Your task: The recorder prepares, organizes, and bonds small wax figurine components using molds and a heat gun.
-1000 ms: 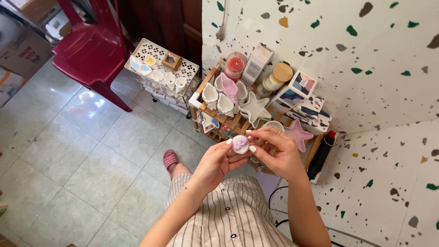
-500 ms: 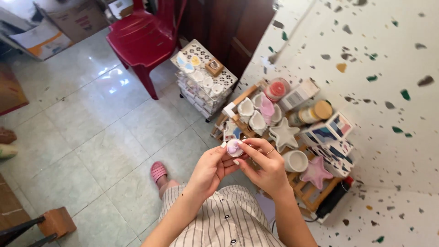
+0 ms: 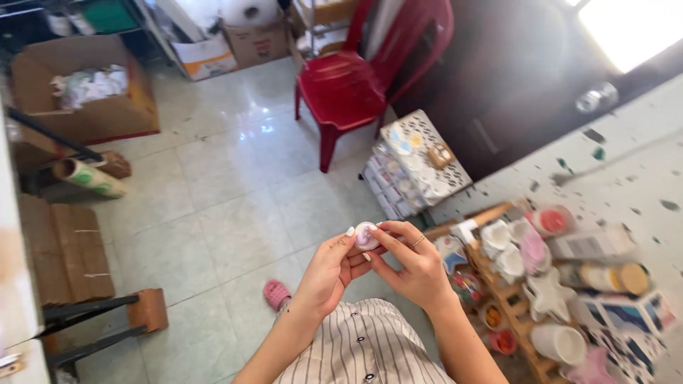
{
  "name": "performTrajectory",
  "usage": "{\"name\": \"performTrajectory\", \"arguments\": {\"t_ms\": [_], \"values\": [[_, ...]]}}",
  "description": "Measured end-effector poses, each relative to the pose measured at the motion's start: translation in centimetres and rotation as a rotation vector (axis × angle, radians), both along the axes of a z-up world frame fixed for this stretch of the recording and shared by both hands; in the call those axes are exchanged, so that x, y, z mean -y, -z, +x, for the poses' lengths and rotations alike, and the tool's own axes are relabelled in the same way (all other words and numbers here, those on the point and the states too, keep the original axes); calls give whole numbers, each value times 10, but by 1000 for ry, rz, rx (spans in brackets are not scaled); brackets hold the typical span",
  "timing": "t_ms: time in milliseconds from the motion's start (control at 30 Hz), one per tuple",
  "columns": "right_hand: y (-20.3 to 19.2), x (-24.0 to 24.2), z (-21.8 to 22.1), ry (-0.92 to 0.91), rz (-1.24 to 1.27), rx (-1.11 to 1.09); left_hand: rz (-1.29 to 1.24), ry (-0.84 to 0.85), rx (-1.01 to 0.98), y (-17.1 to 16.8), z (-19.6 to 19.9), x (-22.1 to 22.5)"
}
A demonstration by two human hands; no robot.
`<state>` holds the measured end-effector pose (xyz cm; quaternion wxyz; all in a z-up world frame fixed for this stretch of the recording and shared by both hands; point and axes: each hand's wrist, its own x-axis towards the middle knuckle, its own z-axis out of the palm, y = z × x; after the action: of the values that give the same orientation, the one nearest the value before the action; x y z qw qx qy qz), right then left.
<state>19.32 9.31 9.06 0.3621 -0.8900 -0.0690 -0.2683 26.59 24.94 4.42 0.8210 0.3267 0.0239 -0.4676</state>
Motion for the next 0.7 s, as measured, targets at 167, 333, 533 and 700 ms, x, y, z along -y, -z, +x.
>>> {"name": "performTrajectory", "arguments": {"t_ms": [167,333,533,700], "values": [[-3,-69,89,-48,102,-94,14,-95,26,-12,73,-83],[6,-148,177,-183,205,-240,53,-223,28,-10,130,-166],[49,-232,285,-331,175,-226,33,-422,9,23,195,-254],[77,-303,392,-432,165,-103,150,-752,-125,79,260,-316]]}}
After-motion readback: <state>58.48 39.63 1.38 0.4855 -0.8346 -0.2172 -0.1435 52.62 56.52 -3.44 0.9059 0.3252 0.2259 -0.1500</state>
